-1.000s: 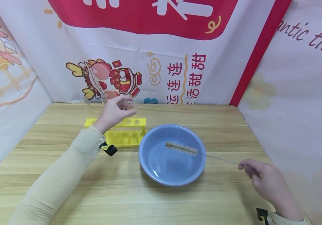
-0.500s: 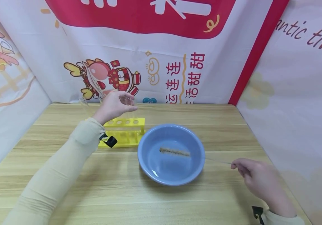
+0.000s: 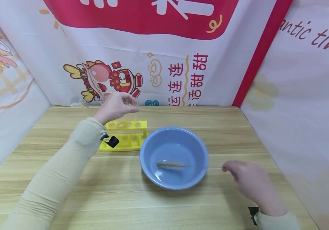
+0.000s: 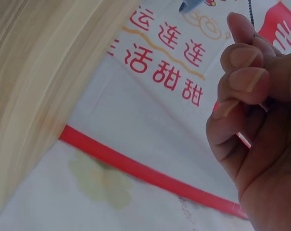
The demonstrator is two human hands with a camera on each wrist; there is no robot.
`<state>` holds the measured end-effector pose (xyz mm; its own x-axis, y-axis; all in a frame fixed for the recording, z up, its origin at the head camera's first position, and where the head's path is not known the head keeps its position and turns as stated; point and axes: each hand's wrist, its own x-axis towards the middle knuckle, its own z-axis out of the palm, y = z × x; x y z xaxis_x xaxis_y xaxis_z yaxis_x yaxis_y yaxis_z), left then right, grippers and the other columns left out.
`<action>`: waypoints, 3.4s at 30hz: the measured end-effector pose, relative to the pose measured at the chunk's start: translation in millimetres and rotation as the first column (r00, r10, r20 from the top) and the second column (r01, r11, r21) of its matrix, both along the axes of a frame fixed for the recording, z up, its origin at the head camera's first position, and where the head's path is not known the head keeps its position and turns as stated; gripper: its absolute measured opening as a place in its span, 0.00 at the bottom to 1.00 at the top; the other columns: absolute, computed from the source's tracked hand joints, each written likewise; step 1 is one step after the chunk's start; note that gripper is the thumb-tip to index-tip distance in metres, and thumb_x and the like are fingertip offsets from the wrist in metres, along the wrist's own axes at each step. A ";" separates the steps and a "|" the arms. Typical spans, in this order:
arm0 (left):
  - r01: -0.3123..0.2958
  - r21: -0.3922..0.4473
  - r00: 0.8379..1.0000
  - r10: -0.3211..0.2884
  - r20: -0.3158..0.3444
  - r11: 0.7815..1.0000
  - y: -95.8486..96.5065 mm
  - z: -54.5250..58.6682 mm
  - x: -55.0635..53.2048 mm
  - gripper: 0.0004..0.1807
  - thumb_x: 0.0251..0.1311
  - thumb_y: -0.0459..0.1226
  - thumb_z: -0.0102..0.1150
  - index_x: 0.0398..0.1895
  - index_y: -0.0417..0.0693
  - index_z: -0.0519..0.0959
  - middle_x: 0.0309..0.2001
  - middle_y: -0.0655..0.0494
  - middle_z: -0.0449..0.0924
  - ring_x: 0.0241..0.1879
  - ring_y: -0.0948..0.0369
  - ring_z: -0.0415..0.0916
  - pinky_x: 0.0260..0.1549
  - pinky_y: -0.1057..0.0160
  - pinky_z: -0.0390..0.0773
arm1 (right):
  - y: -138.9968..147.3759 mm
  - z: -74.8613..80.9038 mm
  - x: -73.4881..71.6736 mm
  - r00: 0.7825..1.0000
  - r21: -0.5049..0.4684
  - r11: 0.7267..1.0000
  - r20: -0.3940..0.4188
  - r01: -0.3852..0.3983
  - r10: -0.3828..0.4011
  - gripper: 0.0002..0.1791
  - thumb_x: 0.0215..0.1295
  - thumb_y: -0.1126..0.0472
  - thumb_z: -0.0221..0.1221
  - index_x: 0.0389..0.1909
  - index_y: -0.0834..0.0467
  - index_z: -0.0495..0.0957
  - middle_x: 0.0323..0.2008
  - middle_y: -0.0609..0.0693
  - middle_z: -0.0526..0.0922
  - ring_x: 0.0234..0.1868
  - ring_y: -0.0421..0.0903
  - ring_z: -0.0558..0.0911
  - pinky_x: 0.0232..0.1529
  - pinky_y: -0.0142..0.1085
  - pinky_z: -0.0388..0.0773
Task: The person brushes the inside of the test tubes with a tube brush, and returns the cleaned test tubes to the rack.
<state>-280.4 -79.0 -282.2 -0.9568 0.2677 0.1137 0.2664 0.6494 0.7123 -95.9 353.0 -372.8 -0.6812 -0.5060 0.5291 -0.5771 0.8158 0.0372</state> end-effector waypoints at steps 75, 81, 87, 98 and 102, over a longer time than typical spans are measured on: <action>0.357 -0.572 0.606 -0.649 -0.459 0.738 47.9 -37.4 98.2 0.17 0.63 0.43 0.66 0.53 0.51 0.82 0.41 0.58 0.82 0.37 0.64 0.78 0.32 0.71 0.79 | 9.2 1.0 12.3 0.998 -0.433 0.901 0.027 -0.039 0.056 0.18 0.52 0.83 0.62 0.32 0.55 0.84 0.20 0.34 0.75 0.19 0.27 0.69 0.23 0.20 0.68; 0.356 -0.583 0.615 -0.653 -0.441 0.730 54.7 -34.7 100.2 0.16 0.65 0.45 0.64 0.53 0.52 0.82 0.40 0.60 0.81 0.35 0.65 0.76 0.30 0.72 0.77 | 1.4 2.9 11.2 0.996 -0.437 0.899 0.057 -0.042 0.074 0.20 0.50 0.85 0.61 0.31 0.57 0.84 0.18 0.36 0.73 0.18 0.27 0.67 0.23 0.18 0.66; 0.351 -0.604 0.613 -0.663 -0.429 0.715 60.0 -34.0 102.8 0.16 0.64 0.42 0.65 0.54 0.53 0.82 0.39 0.59 0.81 0.35 0.65 0.77 0.25 0.73 0.75 | -6.9 3.9 10.1 0.993 -0.435 0.899 0.076 -0.052 0.094 0.21 0.48 0.86 0.60 0.31 0.58 0.83 0.19 0.37 0.73 0.18 0.27 0.68 0.23 0.18 0.67; 0.329 -0.636 0.607 -0.672 -0.424 0.698 70.2 -30.5 105.0 0.15 0.64 0.43 0.65 0.52 0.53 0.83 0.38 0.59 0.81 0.33 0.65 0.76 0.27 0.72 0.76 | -17.5 0.2 2.9 0.984 -0.422 0.891 -0.016 -0.168 0.178 0.11 0.71 0.65 0.54 0.32 0.59 0.84 0.19 0.35 0.73 0.18 0.27 0.67 0.21 0.17 0.65; 0.321 -0.642 0.599 -0.675 -0.432 0.696 72.4 -31.3 106.1 0.13 0.65 0.43 0.64 0.51 0.54 0.83 0.37 0.59 0.80 0.32 0.65 0.75 0.25 0.73 0.75 | -22.4 1.6 3.1 0.987 -0.402 0.905 0.022 -0.138 0.161 0.13 0.57 0.77 0.57 0.32 0.58 0.84 0.19 0.36 0.74 0.18 0.27 0.67 0.21 0.18 0.66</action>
<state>-174.4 -6.6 -313.6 -0.4032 0.8597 0.3137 0.8907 0.4474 -0.0811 -92.8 330.6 -371.2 -0.6471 -0.3593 0.6724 -0.6855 0.6603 -0.3069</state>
